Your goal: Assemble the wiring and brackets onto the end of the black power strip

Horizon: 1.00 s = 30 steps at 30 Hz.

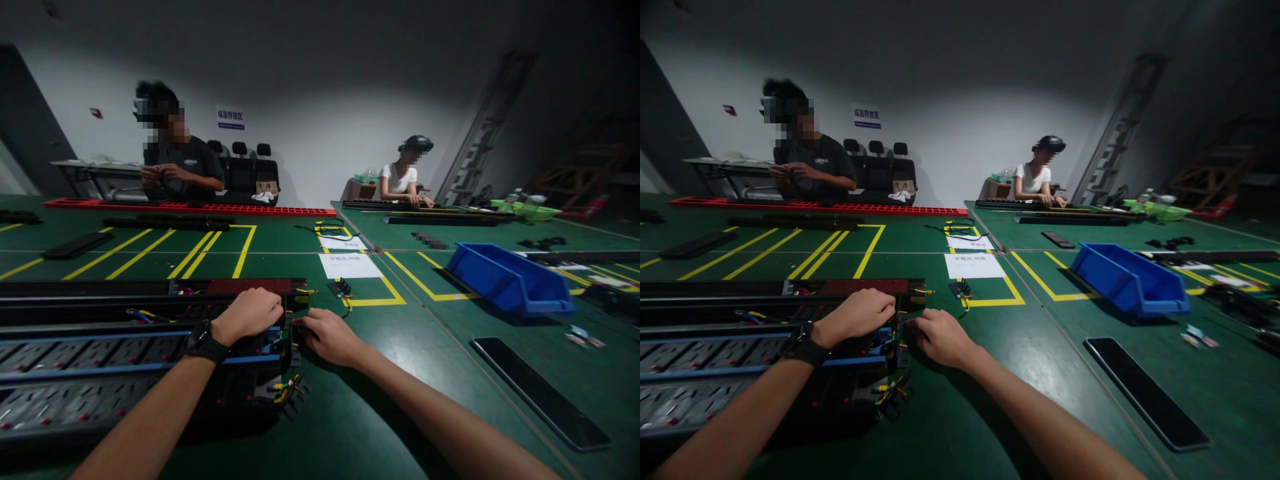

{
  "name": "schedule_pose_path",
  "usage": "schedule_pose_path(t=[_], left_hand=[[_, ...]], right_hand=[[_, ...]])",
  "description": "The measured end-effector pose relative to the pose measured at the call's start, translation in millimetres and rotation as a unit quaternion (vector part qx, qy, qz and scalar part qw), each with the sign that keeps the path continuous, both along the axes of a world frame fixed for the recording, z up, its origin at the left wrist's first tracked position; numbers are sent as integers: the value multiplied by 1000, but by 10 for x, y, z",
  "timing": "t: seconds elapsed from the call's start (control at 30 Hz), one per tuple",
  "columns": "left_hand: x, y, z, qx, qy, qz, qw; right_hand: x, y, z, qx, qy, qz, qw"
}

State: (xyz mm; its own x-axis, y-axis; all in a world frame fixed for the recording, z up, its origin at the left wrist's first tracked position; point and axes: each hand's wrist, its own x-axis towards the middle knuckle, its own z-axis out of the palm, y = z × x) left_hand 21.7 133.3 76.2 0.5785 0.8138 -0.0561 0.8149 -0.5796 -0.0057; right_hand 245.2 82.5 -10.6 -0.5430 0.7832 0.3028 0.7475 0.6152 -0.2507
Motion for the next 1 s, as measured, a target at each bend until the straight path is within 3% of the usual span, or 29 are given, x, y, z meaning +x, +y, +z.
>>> schedule_pose_path(t=[1.0], left_hand=[[-10,23,-28,4,-13,1,1000]], right_hand=[[-12,-17,33,-21,10,-9,1000]])
